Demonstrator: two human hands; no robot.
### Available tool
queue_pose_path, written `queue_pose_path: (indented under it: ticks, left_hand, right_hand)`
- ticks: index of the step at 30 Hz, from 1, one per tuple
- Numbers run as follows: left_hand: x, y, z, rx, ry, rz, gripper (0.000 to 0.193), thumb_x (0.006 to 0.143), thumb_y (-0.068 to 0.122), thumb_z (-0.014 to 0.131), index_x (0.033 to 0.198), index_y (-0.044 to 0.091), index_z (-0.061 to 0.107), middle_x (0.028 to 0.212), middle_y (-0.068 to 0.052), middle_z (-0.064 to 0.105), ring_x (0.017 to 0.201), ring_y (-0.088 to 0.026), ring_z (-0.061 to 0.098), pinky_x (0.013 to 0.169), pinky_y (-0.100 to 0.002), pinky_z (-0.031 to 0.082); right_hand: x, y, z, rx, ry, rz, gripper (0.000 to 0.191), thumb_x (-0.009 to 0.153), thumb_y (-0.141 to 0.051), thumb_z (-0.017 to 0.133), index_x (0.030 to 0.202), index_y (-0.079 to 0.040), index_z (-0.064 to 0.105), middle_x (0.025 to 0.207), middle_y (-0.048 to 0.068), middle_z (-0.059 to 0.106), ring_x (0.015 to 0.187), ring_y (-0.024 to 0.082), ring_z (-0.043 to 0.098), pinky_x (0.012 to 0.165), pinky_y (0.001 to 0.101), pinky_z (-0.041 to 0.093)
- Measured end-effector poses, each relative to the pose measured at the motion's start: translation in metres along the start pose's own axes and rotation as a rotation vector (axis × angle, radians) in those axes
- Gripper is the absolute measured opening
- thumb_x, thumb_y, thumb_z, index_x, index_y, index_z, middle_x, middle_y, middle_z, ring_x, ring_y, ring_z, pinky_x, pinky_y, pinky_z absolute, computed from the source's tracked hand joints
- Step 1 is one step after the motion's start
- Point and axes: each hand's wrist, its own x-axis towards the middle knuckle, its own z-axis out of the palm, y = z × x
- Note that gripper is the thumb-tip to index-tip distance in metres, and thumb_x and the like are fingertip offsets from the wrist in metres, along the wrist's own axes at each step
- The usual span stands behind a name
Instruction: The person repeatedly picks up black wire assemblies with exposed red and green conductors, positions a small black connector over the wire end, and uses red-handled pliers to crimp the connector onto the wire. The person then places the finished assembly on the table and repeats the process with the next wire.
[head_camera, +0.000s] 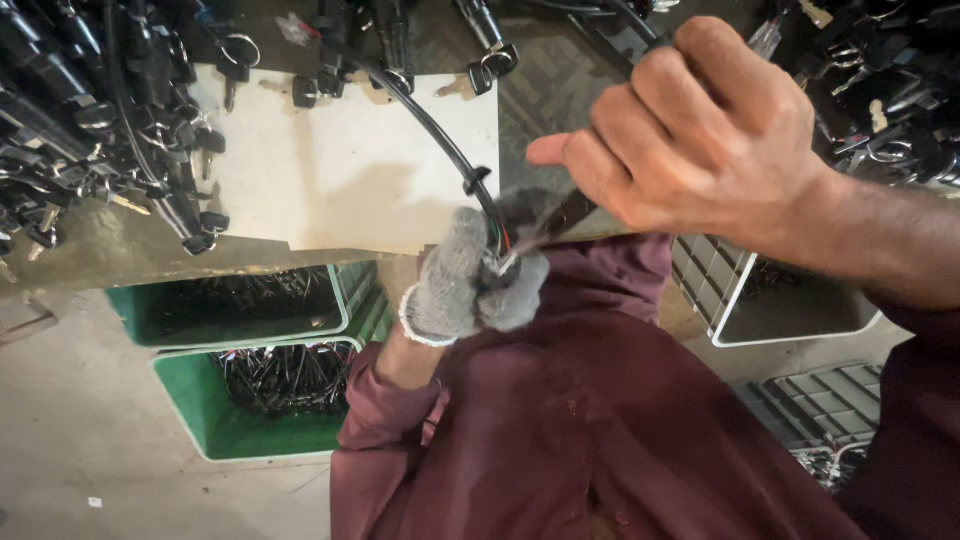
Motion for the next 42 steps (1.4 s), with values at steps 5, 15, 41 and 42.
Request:
queue_pose_path:
  ticks: [5, 15, 41, 42]
  left_hand:
    - [0.009, -0.001, 0.01, 0.582, 0.47, 0.298, 0.057, 0.111, 0.051, 0.046, 0.135, 0.0, 0.056, 0.083, -0.006, 0.063, 0.054, -0.014, 0.048, 0.047, -0.032, 0.035]
    - [0.021, 0.009, 0.023, 0.658, 0.394, 0.363, 0.062, 0.113, 0.054, 0.042, 0.143, 0.001, 0.051, 0.071, 0.002, 0.053, 0.053, -0.007, 0.04, 0.049, -0.023, 0.028]
    - [0.012, 0.023, -0.004, 0.511, 0.368, 0.856, 0.018, 0.103, 0.006, 0.076, 0.118, 0.002, 0.066, 0.117, -0.011, 0.073, 0.101, -0.018, 0.069, 0.09, -0.031, 0.056]
    - [0.012, 0.022, 0.001, 0.626, 0.36, 0.849, 0.018, 0.1, 0.007, 0.078, 0.113, 0.002, 0.068, 0.115, -0.01, 0.074, 0.102, -0.019, 0.07, 0.092, -0.033, 0.057]
  right_hand:
    - [-0.002, -0.003, -0.008, 0.043, -0.188, -0.025, 0.049, 0.101, -0.041, 0.068, 0.064, -0.016, 0.047, 0.063, -0.004, 0.041, 0.067, 0.014, 0.048, 0.067, 0.0269, 0.043]
    - [-0.006, 0.0, 0.008, 0.118, -0.362, -0.013, 0.02, 0.076, -0.029, 0.069, 0.068, -0.017, 0.056, 0.069, -0.004, 0.055, 0.076, 0.013, 0.06, 0.072, 0.0268, 0.046]
    - [-0.071, -0.155, 0.036, 1.597, 0.047, 1.043, 0.035, 0.105, -0.013, 0.061, 0.136, -0.003, 0.05, 0.12, 0.013, 0.057, 0.112, 0.026, 0.055, 0.103, 0.0348, 0.044]
    - [-0.065, -0.15, 0.034, 1.422, 0.037, 0.989, 0.033, 0.104, -0.014, 0.062, 0.134, -0.004, 0.054, 0.116, 0.014, 0.061, 0.111, 0.029, 0.057, 0.104, 0.0355, 0.044]
